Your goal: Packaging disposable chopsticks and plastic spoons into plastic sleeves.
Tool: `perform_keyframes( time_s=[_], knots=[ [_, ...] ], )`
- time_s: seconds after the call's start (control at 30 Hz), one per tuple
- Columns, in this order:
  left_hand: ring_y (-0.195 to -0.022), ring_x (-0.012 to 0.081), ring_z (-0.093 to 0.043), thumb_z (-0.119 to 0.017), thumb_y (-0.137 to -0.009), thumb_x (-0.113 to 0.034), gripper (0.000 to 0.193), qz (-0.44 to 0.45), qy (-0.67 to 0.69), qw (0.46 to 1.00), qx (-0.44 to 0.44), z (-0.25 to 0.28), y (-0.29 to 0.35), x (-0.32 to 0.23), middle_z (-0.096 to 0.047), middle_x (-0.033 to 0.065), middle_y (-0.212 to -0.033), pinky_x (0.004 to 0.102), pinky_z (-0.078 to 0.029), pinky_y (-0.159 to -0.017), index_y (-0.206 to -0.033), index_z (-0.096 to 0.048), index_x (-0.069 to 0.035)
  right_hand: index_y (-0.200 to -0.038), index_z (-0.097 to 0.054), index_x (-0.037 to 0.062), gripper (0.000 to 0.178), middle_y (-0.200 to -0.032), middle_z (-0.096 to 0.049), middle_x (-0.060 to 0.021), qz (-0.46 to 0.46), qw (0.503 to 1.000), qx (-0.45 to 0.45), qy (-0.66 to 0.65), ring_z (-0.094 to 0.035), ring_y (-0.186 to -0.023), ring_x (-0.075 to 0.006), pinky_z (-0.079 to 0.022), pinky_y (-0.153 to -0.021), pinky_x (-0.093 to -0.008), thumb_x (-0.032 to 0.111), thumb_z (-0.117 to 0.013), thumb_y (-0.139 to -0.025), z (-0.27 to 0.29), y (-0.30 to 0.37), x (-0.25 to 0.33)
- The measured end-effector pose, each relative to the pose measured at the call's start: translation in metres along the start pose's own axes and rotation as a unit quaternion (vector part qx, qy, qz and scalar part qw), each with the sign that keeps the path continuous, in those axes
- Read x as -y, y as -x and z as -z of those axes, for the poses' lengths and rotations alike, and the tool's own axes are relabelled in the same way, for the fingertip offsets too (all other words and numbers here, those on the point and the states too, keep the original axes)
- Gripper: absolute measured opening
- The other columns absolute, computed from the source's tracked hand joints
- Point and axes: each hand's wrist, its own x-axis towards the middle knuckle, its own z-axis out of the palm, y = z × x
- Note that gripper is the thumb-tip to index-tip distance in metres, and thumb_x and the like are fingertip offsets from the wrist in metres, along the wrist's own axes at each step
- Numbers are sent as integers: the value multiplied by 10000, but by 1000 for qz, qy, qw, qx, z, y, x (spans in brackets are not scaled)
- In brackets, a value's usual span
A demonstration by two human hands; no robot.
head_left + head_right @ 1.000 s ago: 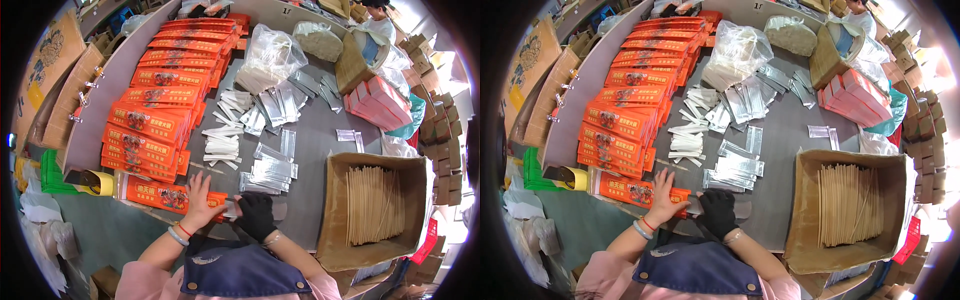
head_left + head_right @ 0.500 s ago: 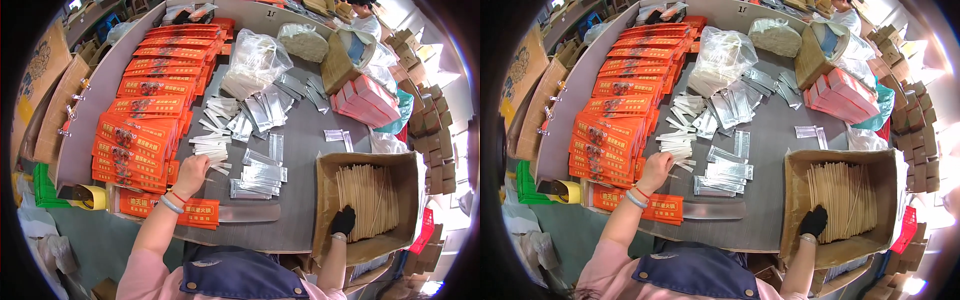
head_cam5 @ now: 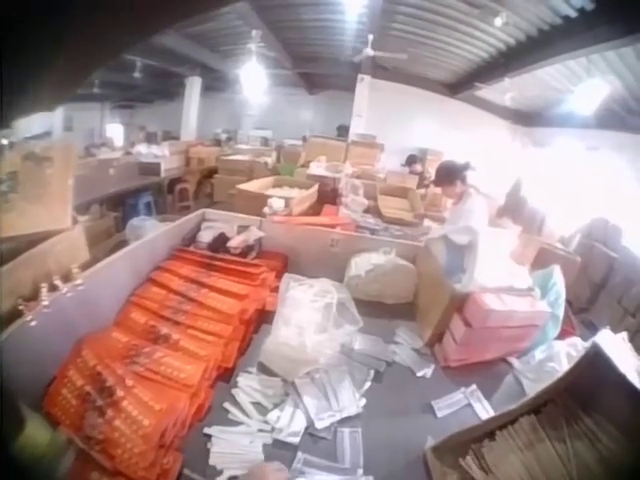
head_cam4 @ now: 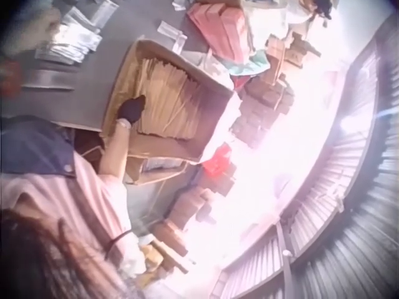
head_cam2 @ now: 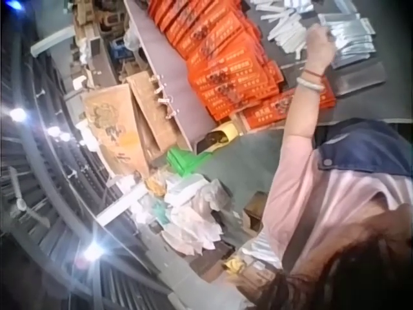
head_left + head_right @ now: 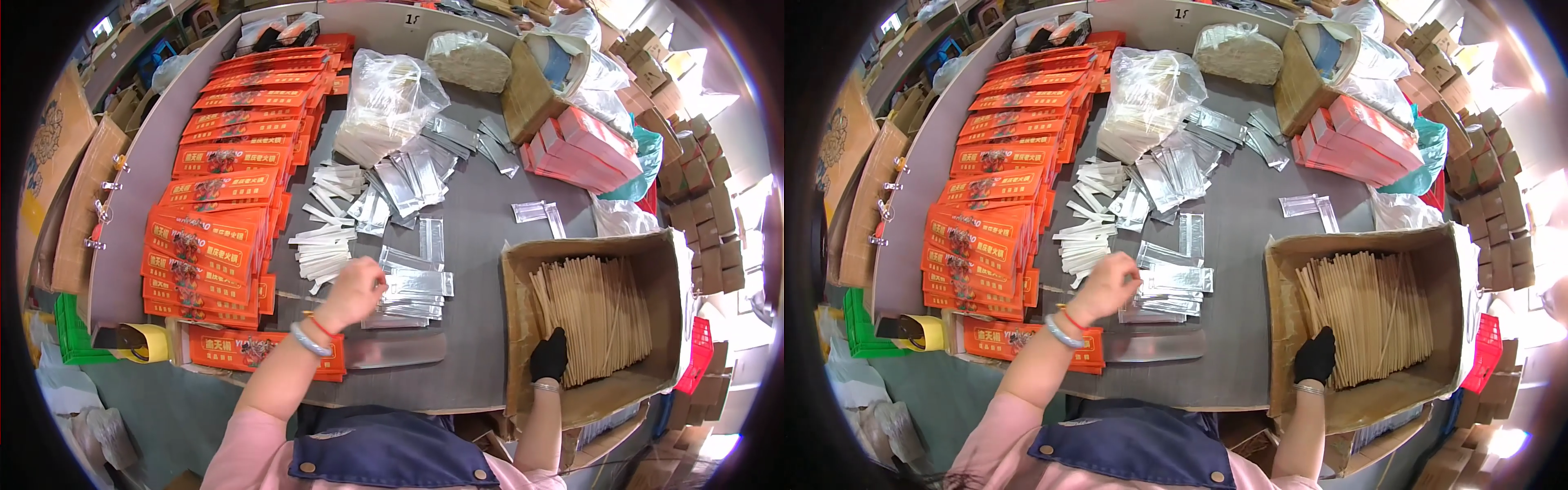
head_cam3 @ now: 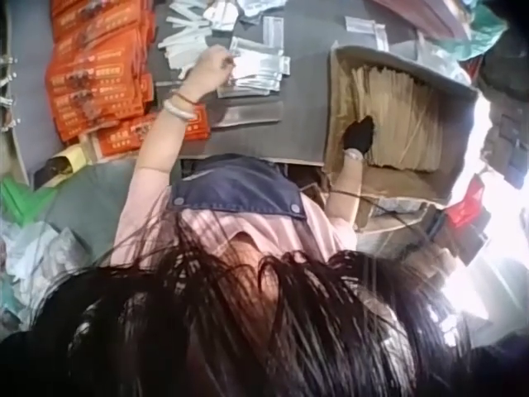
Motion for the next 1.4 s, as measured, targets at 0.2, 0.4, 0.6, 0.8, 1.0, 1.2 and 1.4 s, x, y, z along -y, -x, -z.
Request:
perform_keyframes(
  time_s=[0.2,0.4,0.6,0.8,1.0,1.2,1.4],
  knots=[
    [-988,320,-529,-784,-710,-173,239,12,-133,991,4,-41,-19,-22,-578,89,-1037,450,-437,-837,-893,-647,-106,-1104,-508,-22,262,-1013,-558,-148,-34,909,-159,-384,-536,-950,-269,-436,-869,-368,221,-436,-1039,45,12,44],
    [-807,297,-596,-812,-680,-191,266,62,10,998,31,-36,-24,-15,-640,79,-794,432,-468,-721,-843,-641,-69,-1070,-581,1,176,-972,-591,-113,96,898,-126,-411,-554,-909,-255,-436,-848,-358,138,-491,-1007,21,26,72],
    [-879,281,-614,-831,-646,-178,298,85,-36,980,177,0,69,-39,-639,66,-798,416,-482,-805,-861,-658,-65,-1056,-667,65,205,-811,-594,-135,299,893,-25,-337,-579,-747,-311,-462,-666,-388,37,-617,-859,56,37,104],
    [-1113,318,-484,-877,-579,-234,585,74,-97,992,-14,20,122,-42,-572,82,-1155,466,-373,-992,-1105,-659,-95,-1096,-708,171,250,-776,-607,-117,431,845,170,-267,-597,-725,-302,-465,-624,-419,144,-664,-852,66,57,135],
    [-1129,324,-482,-882,-543,-244,768,20,-105,994,36,-1,138,-32,-542,104,-1193,454,-388,-984,-1236,-592,-85,-1022,-697,161,158,-820,-636,-158,528,769,186,-309,-613,-783,-345,-491,-693,-445,146,-632,-879,23,88,186],
    [-1092,317,-502,-877,-535,-227,812,23,-140,989,41,6,138,-38,-563,99,-1174,440,-403,-965,-1260,-559,-44,-960,-690,59,228,-857,-648,-134,385,877,119,-263,-625,-837,-307,-503,-745,-389,113,-771,-754,23,73,151],
    [-1082,316,-520,-854,-562,-157,807,-9,-99,993,57,-1,119,-41,-570,110,-1172,413,-438,-931,-1292,-533,-37,-1121,-568,69,475,-1047,-609,-130,354,756,266,-482,-612,-925,-318,-490,-786,-407,183,-794,-718,23,131,219]
  ],
)
